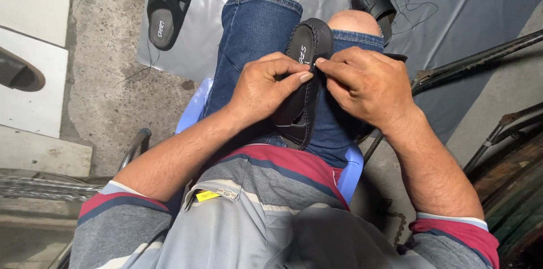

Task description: The person is hand-stitching the strap of a black sandal to its sole using a needle and thread.

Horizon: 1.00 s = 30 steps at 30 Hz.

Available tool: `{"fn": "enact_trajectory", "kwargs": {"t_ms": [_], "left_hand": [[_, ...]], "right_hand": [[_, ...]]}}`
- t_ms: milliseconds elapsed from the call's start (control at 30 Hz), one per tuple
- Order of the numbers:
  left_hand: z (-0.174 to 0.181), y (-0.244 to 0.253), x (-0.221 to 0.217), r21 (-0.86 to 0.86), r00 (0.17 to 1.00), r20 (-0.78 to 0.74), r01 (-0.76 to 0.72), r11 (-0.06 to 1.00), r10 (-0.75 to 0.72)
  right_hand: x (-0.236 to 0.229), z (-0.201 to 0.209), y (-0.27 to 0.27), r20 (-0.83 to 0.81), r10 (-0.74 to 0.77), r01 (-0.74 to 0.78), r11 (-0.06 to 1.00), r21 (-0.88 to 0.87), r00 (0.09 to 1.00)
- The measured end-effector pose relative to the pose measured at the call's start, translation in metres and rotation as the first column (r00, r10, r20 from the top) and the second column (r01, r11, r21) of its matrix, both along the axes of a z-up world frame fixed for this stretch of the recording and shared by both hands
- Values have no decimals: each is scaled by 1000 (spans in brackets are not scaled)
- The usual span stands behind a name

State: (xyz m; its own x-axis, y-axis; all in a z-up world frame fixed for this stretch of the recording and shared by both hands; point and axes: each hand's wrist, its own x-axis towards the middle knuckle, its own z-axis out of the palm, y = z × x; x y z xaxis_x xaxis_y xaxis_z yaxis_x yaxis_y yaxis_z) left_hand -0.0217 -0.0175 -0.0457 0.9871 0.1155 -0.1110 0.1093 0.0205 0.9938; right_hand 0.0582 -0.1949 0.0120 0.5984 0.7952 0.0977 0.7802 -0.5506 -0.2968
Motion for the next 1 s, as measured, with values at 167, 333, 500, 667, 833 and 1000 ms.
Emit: {"fn": "enact_trajectory", "kwargs": {"t_ms": [167, 333, 500, 667, 833, 1000], "left_hand": [[33, 36, 13, 397, 946, -6, 299, 868, -323], [58, 57, 21, 557, 887, -79, 418, 718, -455], [39, 22, 12, -596, 936, -131, 188, 781, -326], [24, 24, 22, 238, 957, -11, 284, 929, -289], [46, 22, 27, 338, 908, -108, 415, 844, -404], [44, 26, 34, 138, 913, -134, 402, 905, -385]], "right_hand": [[-6, 12, 1, -7, -33, 33, 999, -34, 999], [-10, 24, 2, 72, -46, 53, 993, -104, 996], [-9, 12, 0, -70, -63, 65, 998, 17, 996], [-10, 10, -2, -147, -87, 98, 993, 68, 985], [-14, 7, -2, -166, -106, 120, 989, 82, 980], [-9, 54, 3, -197, -69, 26, 977, -214, 978]]}}
